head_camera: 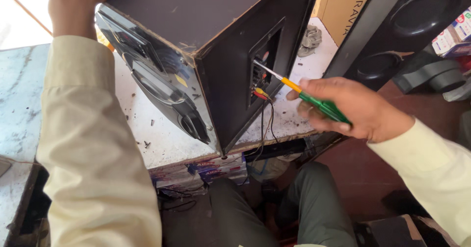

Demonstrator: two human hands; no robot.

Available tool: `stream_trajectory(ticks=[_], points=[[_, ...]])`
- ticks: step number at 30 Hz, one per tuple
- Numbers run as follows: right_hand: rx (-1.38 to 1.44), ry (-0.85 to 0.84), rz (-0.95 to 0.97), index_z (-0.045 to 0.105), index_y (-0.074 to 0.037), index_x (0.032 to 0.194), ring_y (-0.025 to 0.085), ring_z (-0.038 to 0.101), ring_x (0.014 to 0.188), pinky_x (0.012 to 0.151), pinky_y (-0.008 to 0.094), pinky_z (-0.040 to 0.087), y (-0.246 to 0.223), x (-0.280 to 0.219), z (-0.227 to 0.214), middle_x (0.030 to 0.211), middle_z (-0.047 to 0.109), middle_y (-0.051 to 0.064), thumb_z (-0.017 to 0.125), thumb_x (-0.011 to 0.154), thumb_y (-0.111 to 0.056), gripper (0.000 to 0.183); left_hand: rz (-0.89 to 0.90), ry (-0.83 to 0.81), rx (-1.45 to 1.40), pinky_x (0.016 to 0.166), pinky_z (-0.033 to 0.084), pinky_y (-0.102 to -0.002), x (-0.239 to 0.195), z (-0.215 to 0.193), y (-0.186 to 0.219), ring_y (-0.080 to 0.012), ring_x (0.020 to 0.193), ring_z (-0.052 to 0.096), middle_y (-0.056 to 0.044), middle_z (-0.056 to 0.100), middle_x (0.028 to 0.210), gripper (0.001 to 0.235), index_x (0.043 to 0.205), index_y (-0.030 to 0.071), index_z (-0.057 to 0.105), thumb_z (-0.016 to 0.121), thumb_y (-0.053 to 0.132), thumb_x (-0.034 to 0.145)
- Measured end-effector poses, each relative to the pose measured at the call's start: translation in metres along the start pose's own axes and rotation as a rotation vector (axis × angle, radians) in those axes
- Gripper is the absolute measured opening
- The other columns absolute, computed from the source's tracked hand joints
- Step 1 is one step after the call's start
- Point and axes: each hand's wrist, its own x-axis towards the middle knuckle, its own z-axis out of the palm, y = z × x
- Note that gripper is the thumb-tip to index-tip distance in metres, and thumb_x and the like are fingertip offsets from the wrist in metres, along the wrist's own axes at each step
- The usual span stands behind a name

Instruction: The person uses a screwdriver to tighten screws on the back panel of a black electronic device, likely a speaker or amplifier. They repeatedly pick up screws from the workbench and secure them into the device's rear ports.

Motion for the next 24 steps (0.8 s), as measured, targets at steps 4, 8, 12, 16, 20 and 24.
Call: stream_trajectory(ticks=[4,8,12,16,20,24], points=[[-0.866,0.399,-0.745,0.064,0.006,0.118,0.006,0.043,0.042,0.037,0.023,0.034,0.008,-0.017,0.014,0.07,0.061,0.006,0.063,0.098,-0.033,0.044,-0.004,-0.008,0.025,0.09,0.046,-0.046,-0.007,0.002,-0.008,-0.0342,0.097,0.059,-0.018,0.065,0.105,0.014,0.099,0.001,0.067,0.058,0.013,0.1],[-1.105,0.487,-0.821,0.065,0.006,0.116,0.006,0.042,0.041,0.035,0.023,0.033,0.014,-0.021,0.017,0.068,0.06,0.005,0.062,0.098,-0.034,0.044,0.002,-0.011,0.032,0.089,0.046,-0.046,-0.003,0.002,-0.01,-0.034,0.096,0.06,-0.018,0.066,0.104,0.013,0.099,0.001,0.068,0.059,0.012,0.1],[-0.406,0.197,-0.149,0.065,0.006,0.115,0.006,0.041,0.039,0.034,0.023,0.032,0.015,-0.005,0.011,0.066,0.059,0.005,0.062,0.098,-0.035,0.044,0.009,-0.019,0.037,0.088,0.047,-0.046,-0.003,0.008,-0.011,-0.0338,0.095,0.06,-0.018,0.066,0.104,0.013,0.099,0.002,0.068,0.06,0.011,0.099],[0.092,0.01,0.058,0.066,0.006,0.113,0.006,0.039,0.038,0.032,0.022,0.031,0.001,-0.002,0.001,0.064,0.057,0.004,0.061,0.098,-0.036,0.045,0.034,-0.026,0.034,0.087,0.048,-0.046,-0.01,0.018,0.001,-0.0337,0.094,0.061,-0.018,0.067,0.103,0.012,0.099,0.002,0.069,0.061,0.01,0.098],[-0.499,0.205,-0.42,0.066,0.006,0.112,0.005,0.038,0.036,0.031,0.022,0.03,-0.003,-0.011,0.011,0.062,0.056,0.003,0.06,0.098,-0.037,0.046,0.028,-0.024,0.039,0.086,0.048,-0.045,-0.023,0.021,0.0,-0.0335,0.092,0.062,-0.018,0.067,0.103,0.011,0.099,0.002,0.069,0.061,0.009,0.098],[-1.198,0.483,-0.902,0.067,0.006,0.11,0.005,0.037,0.035,0.029,0.022,0.029,0.004,-0.023,0.022,0.06,0.055,0.002,0.059,0.098,-0.038,0.046,0.023,-0.004,0.046,0.085,0.049,-0.045,-0.022,0.013,-0.007,-0.0334,0.091,0.062,-0.018,0.068,0.102,0.01,0.099,0.002,0.07,0.062,0.009,0.097]])
